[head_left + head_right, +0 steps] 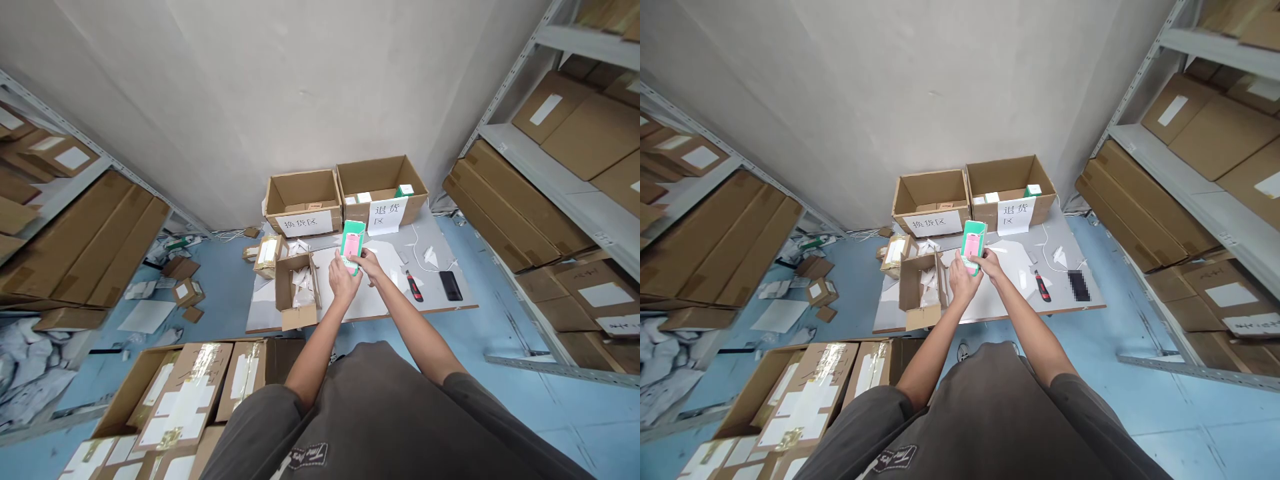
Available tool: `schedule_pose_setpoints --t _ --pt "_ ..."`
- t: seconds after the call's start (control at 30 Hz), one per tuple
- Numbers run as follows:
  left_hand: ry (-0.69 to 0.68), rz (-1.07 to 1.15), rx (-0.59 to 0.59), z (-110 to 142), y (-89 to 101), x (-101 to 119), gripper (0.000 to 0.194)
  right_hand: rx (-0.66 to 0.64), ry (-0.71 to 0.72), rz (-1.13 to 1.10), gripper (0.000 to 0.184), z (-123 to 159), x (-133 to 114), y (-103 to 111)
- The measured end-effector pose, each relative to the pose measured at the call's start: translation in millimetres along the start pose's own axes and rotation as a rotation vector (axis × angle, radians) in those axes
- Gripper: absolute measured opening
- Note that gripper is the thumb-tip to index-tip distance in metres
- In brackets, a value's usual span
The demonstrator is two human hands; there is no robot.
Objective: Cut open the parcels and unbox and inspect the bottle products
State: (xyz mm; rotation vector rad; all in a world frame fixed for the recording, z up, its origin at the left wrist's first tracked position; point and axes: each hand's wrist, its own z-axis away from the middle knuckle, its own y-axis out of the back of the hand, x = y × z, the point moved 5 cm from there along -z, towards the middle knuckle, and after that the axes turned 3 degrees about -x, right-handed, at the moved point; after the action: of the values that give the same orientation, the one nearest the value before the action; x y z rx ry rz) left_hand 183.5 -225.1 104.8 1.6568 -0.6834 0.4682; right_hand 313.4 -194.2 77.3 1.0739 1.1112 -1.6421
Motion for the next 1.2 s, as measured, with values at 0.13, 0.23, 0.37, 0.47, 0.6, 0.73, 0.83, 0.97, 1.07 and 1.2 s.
schedule_pose_setpoints --t 0.13,0.23,0.37,0.47,0.6,0.73,0.83,0.97,1.07,1.2 --pt "-0.001 0.019 -0.011 -5 2.2 -6 0.096 0.011 0.006 -0.044 0.056 1 4 -5" --pt "0.013 0.052 -0.036 -9 2.4 -10 0.100 0.015 -0.026 -0.061 0.059 3 8 -6" --pt "0.055 0.140 -0.085 -16 3.2 -19 0.106 -0.001 -0.051 -0.043 0.057 5 7 -4" --pt "0.068 0.259 -0.096 -22 6.5 -30 0.111 -0.083 -0.028 -0.039 0.052 8 2 2" --pt "0.087 0.592 -0.158 -26 2.6 -50 0.119 -0.200 0.021 -0.043 0.046 11 -7 12" --pt "0.087 0.997 -0.278 -27 -10.6 -57 0.129 -0.286 0.025 -0.076 0.054 11 -12 15" --pt "0.119 1.133 -0.357 -26 -18.0 -57 0.133 -0.317 0.023 -0.104 0.058 9 -14 11" --pt "0.132 1.187 -0.402 -25 -19.8 -57 0.137 -0.260 0.008 -0.130 0.060 7 -12 9" --pt "0.132 1.188 -0.427 -25 -20.4 -57 0.139 -0.208 -0.011 -0.143 0.061 7 -10 9" --pt "0.128 1.152 -0.453 -23 -22.4 -57 0.140 -0.168 0.002 -0.120 0.060 7 -7 9"
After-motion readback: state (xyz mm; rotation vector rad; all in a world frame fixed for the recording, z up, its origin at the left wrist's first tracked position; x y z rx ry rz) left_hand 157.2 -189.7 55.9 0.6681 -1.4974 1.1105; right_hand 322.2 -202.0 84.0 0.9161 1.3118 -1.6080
